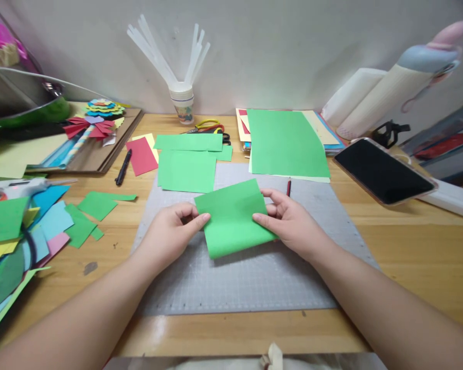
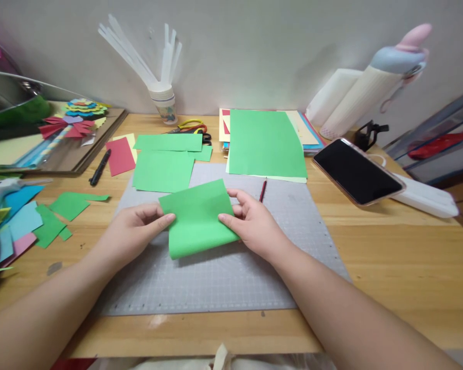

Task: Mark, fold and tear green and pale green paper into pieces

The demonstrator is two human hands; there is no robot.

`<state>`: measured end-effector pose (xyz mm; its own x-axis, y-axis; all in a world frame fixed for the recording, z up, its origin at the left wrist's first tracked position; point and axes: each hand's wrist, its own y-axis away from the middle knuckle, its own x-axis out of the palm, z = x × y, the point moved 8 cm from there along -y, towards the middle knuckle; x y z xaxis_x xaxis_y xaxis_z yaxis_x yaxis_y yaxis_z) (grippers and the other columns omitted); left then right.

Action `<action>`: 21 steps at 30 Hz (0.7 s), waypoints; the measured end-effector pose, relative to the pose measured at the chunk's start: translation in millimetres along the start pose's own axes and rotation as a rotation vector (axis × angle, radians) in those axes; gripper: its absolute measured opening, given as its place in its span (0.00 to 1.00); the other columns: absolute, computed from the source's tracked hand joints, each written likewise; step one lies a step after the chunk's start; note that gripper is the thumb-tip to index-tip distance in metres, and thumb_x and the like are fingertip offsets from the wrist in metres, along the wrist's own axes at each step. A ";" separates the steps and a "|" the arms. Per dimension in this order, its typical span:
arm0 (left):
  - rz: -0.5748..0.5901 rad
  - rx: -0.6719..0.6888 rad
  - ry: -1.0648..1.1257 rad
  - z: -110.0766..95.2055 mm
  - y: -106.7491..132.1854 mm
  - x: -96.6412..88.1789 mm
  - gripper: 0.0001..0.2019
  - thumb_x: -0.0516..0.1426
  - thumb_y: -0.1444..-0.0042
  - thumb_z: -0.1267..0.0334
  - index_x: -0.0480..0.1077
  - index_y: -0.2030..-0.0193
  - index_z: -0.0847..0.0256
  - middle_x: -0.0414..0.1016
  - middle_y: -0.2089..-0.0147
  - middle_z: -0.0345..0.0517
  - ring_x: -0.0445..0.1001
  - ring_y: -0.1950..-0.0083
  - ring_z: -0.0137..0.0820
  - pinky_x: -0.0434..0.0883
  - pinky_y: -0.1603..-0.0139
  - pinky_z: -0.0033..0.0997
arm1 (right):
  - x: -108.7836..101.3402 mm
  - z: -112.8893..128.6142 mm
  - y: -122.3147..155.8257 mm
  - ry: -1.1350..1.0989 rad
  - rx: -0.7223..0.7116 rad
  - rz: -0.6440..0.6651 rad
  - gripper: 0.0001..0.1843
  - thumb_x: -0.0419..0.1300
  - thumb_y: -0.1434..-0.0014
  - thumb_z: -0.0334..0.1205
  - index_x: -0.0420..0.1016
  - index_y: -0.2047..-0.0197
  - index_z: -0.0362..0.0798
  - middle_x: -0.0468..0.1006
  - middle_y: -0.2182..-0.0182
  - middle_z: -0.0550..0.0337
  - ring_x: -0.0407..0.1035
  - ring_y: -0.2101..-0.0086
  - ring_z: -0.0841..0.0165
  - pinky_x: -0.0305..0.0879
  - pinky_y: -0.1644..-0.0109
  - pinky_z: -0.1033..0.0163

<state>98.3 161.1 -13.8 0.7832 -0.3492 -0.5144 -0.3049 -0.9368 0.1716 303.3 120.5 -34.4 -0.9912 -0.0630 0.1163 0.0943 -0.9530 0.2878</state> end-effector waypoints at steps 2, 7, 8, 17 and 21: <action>-0.018 0.046 -0.047 -5.4 0.1 -1.3 0.16 0.57 0.48 0.49 0.68 0.77 0.59 0.66 0.76 0.38 0.64 0.71 0.29 0.61 0.69 0.29 | -1.1 -2.1 -2.0 0.001 -0.003 0.007 0.29 0.65 0.48 0.41 0.61 0.45 0.54 0.82 0.67 0.62 0.76 0.70 0.65 0.71 0.65 0.59; -0.043 0.156 -0.142 -15.0 -2.8 0.6 0.16 0.56 0.47 0.52 0.65 0.81 0.58 0.66 0.74 0.39 0.67 0.68 0.31 0.63 0.64 0.33 | -12.7 16.9 4.1 0.412 -0.199 -0.138 0.26 0.59 0.42 0.42 0.61 0.41 0.52 0.80 0.60 0.54 0.75 0.62 0.60 0.71 0.59 0.51; -0.051 0.165 -0.152 -15.1 -3.8 1.4 0.16 0.56 0.47 0.53 0.65 0.81 0.58 0.67 0.73 0.40 0.67 0.67 0.32 0.64 0.62 0.34 | -13.4 30.2 11.5 0.595 -0.324 -0.225 0.25 0.59 0.42 0.41 0.62 0.41 0.51 0.78 0.56 0.51 0.74 0.58 0.58 0.70 0.54 0.48; -0.110 0.211 -0.277 -15.4 -7.5 4.5 0.15 0.56 0.46 0.57 0.65 0.80 0.59 0.70 0.68 0.42 0.69 0.62 0.34 0.64 0.59 0.35 | 83.7 17.4 58.3 1.307 -0.701 0.453 0.23 0.47 0.32 0.36 0.62 0.35 0.54 0.63 0.35 0.60 0.54 0.35 0.62 0.40 0.30 0.41; -0.151 0.231 -0.344 -15.9 -8.9 1.5 0.11 0.56 0.46 0.58 0.64 0.76 0.59 0.69 0.68 0.42 0.68 0.62 0.34 0.63 0.59 0.35 | 83.1 5.8 52.9 1.348 -0.571 0.496 0.24 0.46 0.31 0.39 0.60 0.34 0.49 0.57 0.33 0.59 0.50 0.34 0.61 0.39 0.30 0.39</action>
<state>110.8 168.6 -2.8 0.6142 -0.1446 -0.7758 -0.3450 -0.9334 -0.0991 226.5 66.6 -4.0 -0.2480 -0.3090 -0.9182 0.6926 -0.7192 0.0550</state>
